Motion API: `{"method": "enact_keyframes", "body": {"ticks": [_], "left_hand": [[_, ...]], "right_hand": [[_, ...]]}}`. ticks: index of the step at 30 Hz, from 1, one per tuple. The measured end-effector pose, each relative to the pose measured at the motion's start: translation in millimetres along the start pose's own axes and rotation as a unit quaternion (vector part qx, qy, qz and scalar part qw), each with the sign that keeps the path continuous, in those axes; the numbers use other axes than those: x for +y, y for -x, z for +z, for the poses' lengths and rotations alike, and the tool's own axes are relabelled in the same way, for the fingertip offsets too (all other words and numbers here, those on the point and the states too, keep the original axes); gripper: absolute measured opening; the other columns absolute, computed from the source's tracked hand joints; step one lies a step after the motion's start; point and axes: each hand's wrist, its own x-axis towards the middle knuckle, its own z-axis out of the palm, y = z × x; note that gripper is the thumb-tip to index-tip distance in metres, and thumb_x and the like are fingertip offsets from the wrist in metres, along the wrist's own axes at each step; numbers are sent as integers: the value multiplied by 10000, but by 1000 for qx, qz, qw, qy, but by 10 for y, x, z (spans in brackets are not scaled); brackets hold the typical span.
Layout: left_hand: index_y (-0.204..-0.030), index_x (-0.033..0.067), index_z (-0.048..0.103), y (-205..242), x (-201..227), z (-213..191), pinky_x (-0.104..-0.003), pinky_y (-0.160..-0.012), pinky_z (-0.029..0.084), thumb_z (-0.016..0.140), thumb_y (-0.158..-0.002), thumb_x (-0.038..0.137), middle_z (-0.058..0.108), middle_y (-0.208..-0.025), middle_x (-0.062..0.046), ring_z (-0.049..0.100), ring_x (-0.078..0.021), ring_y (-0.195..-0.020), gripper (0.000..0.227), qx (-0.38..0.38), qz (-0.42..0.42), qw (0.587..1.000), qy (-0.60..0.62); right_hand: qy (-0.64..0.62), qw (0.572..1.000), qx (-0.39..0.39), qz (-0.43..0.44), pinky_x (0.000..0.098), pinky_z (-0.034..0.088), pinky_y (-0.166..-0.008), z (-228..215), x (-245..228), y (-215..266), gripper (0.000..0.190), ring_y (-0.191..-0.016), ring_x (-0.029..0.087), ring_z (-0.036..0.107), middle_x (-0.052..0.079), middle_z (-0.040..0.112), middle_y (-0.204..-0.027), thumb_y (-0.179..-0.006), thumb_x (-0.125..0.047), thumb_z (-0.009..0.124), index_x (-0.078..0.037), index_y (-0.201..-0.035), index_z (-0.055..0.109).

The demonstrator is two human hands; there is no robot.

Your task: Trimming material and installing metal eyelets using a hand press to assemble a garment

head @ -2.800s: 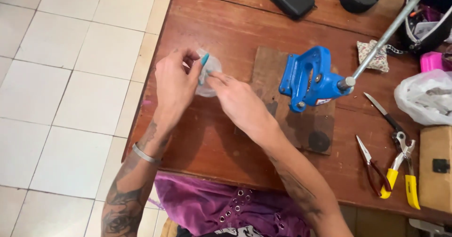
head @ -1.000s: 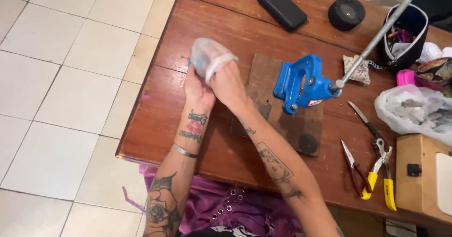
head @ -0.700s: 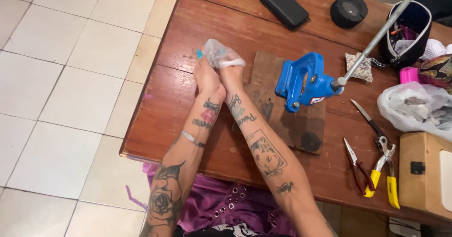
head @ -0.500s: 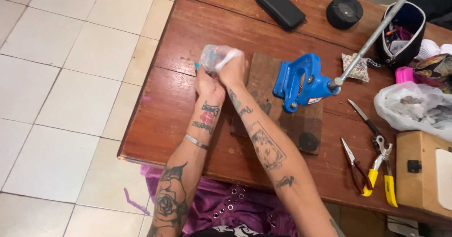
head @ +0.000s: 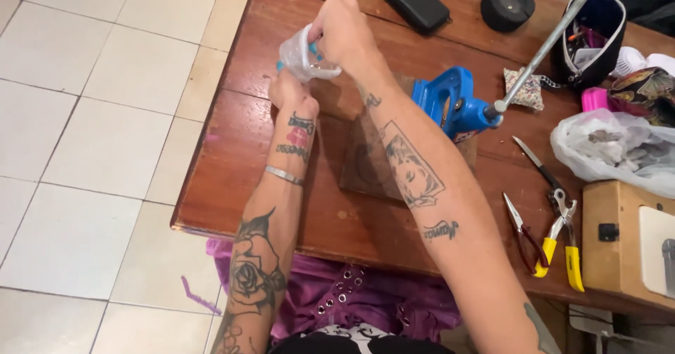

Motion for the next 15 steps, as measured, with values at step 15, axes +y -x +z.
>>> {"method": "enact_keyframes", "body": {"ticks": [15], "left_hand": [[-1244,-18,395,-53,274,-355,-334,-1037,320,498,-859,136,400,-1315,-196,401,-297,-1227,428,-81,377,909,-155]], "right_hand": [[-141,942,-303,-35,198,394,-527,-665,-38,1724,188,-568,13,541,-79,675,-658,-607,-195,675,-222,-789,716]]}}
